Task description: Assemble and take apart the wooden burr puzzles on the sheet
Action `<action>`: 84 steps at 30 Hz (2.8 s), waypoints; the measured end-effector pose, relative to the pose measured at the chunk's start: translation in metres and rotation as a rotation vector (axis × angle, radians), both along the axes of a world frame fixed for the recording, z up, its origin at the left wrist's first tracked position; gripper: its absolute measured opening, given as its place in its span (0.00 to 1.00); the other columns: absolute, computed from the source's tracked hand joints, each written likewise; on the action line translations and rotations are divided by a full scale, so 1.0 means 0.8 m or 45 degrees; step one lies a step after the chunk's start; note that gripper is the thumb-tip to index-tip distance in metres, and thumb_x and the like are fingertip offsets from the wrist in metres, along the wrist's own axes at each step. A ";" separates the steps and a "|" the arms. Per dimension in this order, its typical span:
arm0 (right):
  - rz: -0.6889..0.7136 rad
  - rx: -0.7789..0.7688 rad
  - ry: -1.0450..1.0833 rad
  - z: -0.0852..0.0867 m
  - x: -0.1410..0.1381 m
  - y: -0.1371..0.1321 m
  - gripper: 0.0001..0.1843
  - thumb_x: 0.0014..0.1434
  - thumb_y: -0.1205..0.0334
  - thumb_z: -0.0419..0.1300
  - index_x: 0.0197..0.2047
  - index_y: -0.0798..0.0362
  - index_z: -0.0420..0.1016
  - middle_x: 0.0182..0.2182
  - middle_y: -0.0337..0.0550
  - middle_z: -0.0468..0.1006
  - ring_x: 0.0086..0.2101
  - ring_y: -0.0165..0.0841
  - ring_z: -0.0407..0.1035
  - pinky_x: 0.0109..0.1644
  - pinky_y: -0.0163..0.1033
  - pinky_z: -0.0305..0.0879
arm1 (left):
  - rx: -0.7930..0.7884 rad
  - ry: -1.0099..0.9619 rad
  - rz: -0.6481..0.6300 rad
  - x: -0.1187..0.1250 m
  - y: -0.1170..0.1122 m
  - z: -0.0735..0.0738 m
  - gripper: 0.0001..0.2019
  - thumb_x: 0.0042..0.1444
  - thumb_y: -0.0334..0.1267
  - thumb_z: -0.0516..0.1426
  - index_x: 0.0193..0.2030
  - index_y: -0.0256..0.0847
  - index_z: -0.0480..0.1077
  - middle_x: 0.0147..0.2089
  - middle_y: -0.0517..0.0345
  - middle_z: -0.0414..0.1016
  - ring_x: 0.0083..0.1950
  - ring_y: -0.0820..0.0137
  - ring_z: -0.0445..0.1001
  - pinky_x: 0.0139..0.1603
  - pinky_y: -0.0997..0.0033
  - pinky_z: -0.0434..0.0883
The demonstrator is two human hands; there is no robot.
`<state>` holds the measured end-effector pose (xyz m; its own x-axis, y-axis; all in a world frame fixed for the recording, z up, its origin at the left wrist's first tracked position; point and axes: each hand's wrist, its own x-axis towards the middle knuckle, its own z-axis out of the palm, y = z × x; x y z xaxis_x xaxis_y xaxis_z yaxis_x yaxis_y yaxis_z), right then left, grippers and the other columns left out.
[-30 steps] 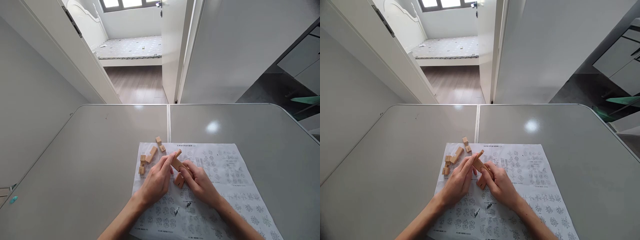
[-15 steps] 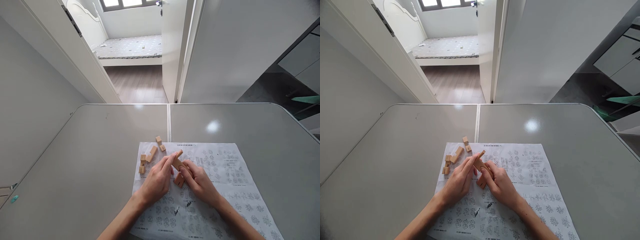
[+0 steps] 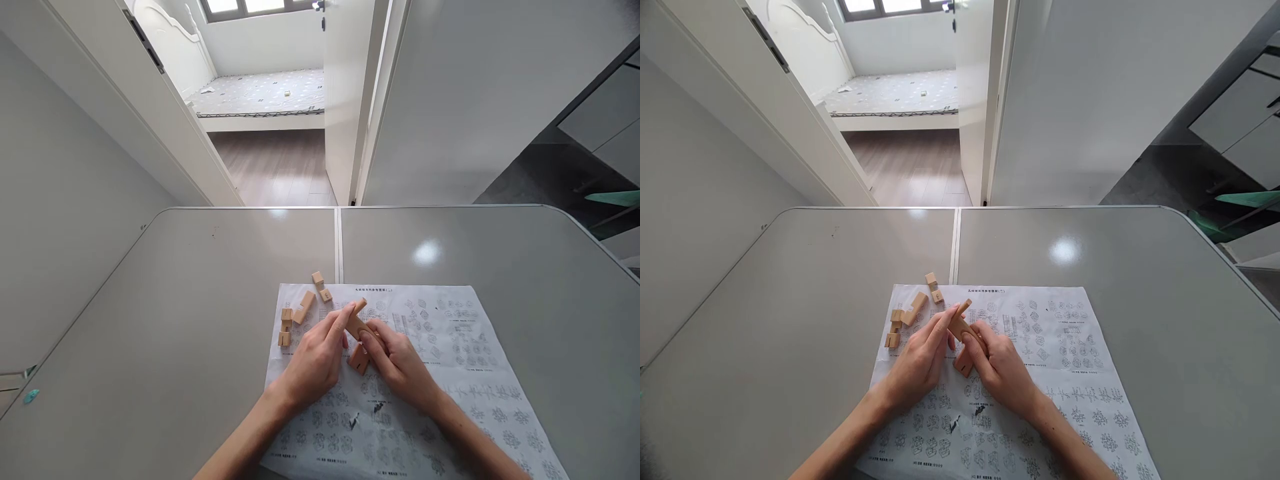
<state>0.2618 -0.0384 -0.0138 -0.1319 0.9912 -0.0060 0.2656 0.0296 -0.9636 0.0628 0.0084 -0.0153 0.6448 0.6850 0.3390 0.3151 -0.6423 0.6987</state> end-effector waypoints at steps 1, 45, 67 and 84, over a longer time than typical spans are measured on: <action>-0.003 0.004 0.001 0.000 0.000 0.000 0.21 0.78 0.43 0.49 0.38 0.47 0.66 0.22 0.32 0.67 0.21 0.31 0.59 0.27 0.37 0.58 | 0.000 -0.001 -0.003 0.000 0.000 0.000 0.34 0.75 0.27 0.44 0.84 0.48 0.40 0.72 0.38 0.70 0.39 0.70 0.75 0.50 0.61 0.83; -0.022 -0.044 0.133 0.002 -0.003 0.001 0.21 0.80 0.43 0.47 0.40 0.47 0.66 0.20 0.31 0.70 0.19 0.31 0.64 0.26 0.37 0.61 | 0.001 0.139 -0.086 0.009 -0.004 0.016 0.40 0.71 0.23 0.47 0.84 0.50 0.39 0.72 0.43 0.73 0.59 0.58 0.82 0.57 0.54 0.82; 0.041 0.041 0.063 0.008 -0.001 0.003 0.17 0.80 0.50 0.47 0.41 0.48 0.68 0.22 0.34 0.73 0.22 0.33 0.68 0.30 0.37 0.65 | -0.009 -0.134 0.054 0.011 0.000 0.003 0.26 0.77 0.30 0.53 0.78 0.49 0.61 0.67 0.50 0.79 0.63 0.63 0.82 0.63 0.58 0.83; 0.070 -0.030 0.059 0.006 0.000 0.001 0.21 0.80 0.46 0.48 0.42 0.49 0.71 0.27 0.41 0.82 0.25 0.36 0.73 0.32 0.39 0.67 | 0.079 -0.126 0.067 0.012 -0.001 0.011 0.24 0.75 0.26 0.52 0.74 0.46 0.66 0.60 0.50 0.84 0.55 0.65 0.85 0.57 0.65 0.83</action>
<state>0.2621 -0.0379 -0.0093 -0.1867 0.9822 -0.0221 0.2191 0.0197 -0.9755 0.0723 0.0073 -0.0066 0.5695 0.6931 0.4420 0.2810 -0.6694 0.6877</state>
